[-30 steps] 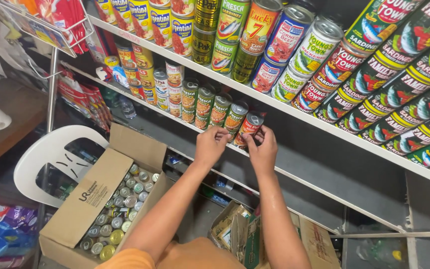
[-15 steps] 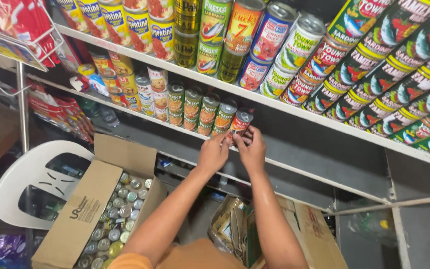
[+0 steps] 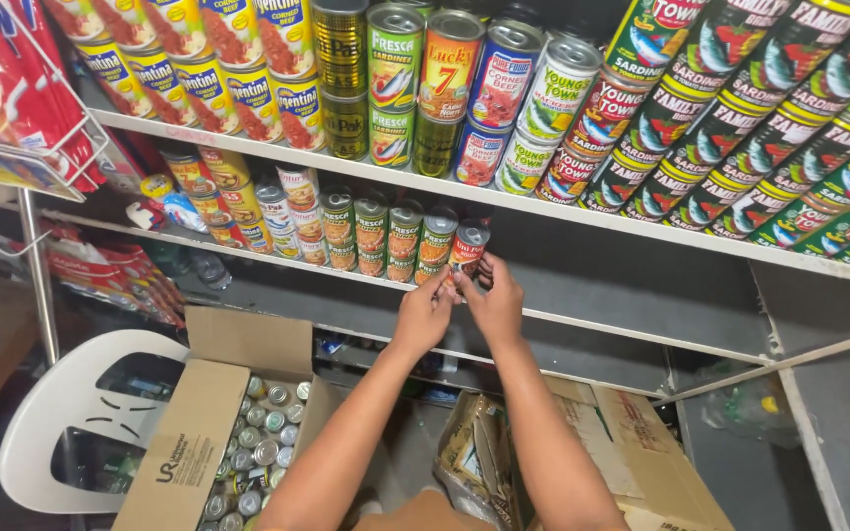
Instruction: The recorder organizes and restocks canned goods on the shelves of a grocery store.
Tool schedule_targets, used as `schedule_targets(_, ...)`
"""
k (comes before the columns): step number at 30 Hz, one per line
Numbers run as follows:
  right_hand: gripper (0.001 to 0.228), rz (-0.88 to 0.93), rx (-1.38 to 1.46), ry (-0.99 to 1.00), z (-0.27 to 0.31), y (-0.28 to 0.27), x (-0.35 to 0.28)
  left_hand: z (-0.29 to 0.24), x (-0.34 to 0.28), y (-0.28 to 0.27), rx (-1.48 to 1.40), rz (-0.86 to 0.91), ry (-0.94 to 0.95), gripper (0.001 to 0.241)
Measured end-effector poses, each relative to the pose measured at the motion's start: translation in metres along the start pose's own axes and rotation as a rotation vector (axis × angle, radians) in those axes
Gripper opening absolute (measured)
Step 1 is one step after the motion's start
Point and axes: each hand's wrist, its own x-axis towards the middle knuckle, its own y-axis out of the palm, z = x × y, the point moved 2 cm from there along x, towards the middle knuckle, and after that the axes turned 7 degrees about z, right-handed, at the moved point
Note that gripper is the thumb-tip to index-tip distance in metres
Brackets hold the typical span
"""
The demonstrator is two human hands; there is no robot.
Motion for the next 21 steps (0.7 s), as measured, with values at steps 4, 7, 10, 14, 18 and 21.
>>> schedule_targets(4,0.050,-0.002,-0.058,-0.024,-0.002,0.004,-0.003,0.005,-0.005,-0.001,0.019,0.014,-0.016,0.048)
schedule_targets(7,0.056,-0.025,-0.071,-0.046,-0.004,0.005,-0.010,0.008,-0.008,0.001,0.005,0.044,-0.019,0.050)
schedule_targets(10,0.061,-0.045,-0.076,-0.069,-0.005,0.005,-0.010,0.010,-0.004,0.002,0.002,0.065,0.009,0.052)
schedule_targets(14,0.059,-0.051,-0.097,-0.038,-0.005,0.009,-0.012,0.014,-0.005,0.000,0.017,0.097,0.042,0.052)
schedule_targets(18,0.054,-0.051,-0.031,0.006,-0.011,0.009,-0.009,-0.001,-0.004,-0.002,0.014,0.133,0.021,0.055)
schedule_targets(21,0.054,-0.051,0.005,0.048,-0.005,0.010,-0.008,-0.002,-0.005,-0.004,0.028,0.147,0.014,0.058)
